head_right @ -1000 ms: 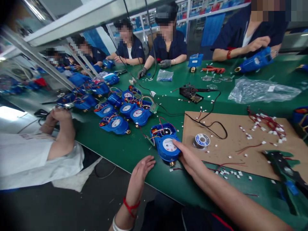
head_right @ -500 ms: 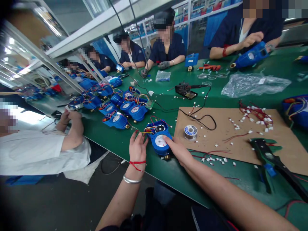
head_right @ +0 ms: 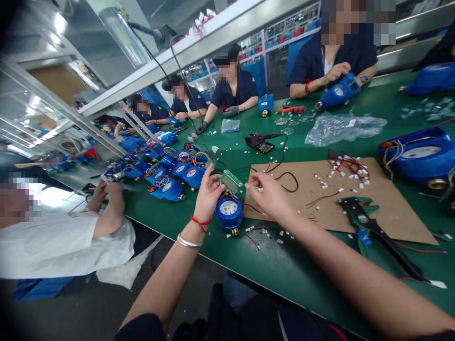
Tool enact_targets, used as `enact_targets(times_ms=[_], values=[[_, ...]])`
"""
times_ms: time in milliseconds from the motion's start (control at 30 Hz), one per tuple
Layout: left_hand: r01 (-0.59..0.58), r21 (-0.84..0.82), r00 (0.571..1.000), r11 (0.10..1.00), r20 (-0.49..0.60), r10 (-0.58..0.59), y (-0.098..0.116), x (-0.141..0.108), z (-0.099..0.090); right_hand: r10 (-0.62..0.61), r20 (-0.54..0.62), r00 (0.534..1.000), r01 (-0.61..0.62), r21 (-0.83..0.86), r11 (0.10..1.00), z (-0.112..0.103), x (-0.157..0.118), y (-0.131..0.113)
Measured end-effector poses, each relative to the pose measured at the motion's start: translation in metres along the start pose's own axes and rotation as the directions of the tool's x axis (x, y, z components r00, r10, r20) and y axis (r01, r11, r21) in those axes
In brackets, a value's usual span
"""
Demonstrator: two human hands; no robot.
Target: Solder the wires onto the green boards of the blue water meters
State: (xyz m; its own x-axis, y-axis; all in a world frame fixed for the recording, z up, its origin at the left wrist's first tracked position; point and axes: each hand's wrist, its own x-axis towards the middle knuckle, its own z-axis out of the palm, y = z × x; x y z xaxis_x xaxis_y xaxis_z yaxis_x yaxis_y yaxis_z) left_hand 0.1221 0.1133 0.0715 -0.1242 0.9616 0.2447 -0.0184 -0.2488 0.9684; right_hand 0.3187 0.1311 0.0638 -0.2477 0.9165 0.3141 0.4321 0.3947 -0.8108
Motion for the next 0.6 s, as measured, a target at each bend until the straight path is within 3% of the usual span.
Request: enact_targets(times_ms=[67,133,233,300,367,467,533,600], values=[[0.024,-0.002,0.997,1.000,0.072,-0.024,-0.001,0.001,0.004,-0.049,0.120,0.992,0.042,0.059,0.997,0.002,0.011,0.000],[-0.015,0.075,0.998,0.997,0.068,0.010,-0.004,-0.003,0.006,-0.077,0.190,0.979,0.065,0.067,0.996,0.006,0.018,0.001],[-0.074,0.303,0.978,0.950,-0.162,0.128,-0.012,-0.016,0.008,-0.065,0.126,0.990,0.060,0.046,0.997,0.012,0.024,0.006],[0.049,0.393,0.941,0.918,-0.327,0.090,-0.020,-0.025,0.010,-0.053,0.072,0.996,0.049,0.063,0.997,0.013,0.026,0.010],[0.203,0.431,0.915,0.879,-0.404,-0.013,-0.028,-0.031,0.014,-0.057,0.041,0.998,0.054,0.068,0.996,0.014,0.027,0.012],[0.290,0.555,0.919,0.779,-0.387,-0.066,-0.033,-0.033,0.021,-0.067,0.001,0.998,0.066,0.060,0.996,0.014,0.029,0.013],[0.259,0.640,0.944,0.724,-0.326,-0.050,-0.033,-0.029,0.021,-0.064,-0.022,0.998,0.065,0.048,0.997,0.012,0.032,0.015],[0.164,0.696,0.980,0.699,-0.198,-0.033,-0.031,-0.021,0.015,-0.063,-0.031,0.998,0.064,0.024,0.998,0.009,0.036,0.018]])
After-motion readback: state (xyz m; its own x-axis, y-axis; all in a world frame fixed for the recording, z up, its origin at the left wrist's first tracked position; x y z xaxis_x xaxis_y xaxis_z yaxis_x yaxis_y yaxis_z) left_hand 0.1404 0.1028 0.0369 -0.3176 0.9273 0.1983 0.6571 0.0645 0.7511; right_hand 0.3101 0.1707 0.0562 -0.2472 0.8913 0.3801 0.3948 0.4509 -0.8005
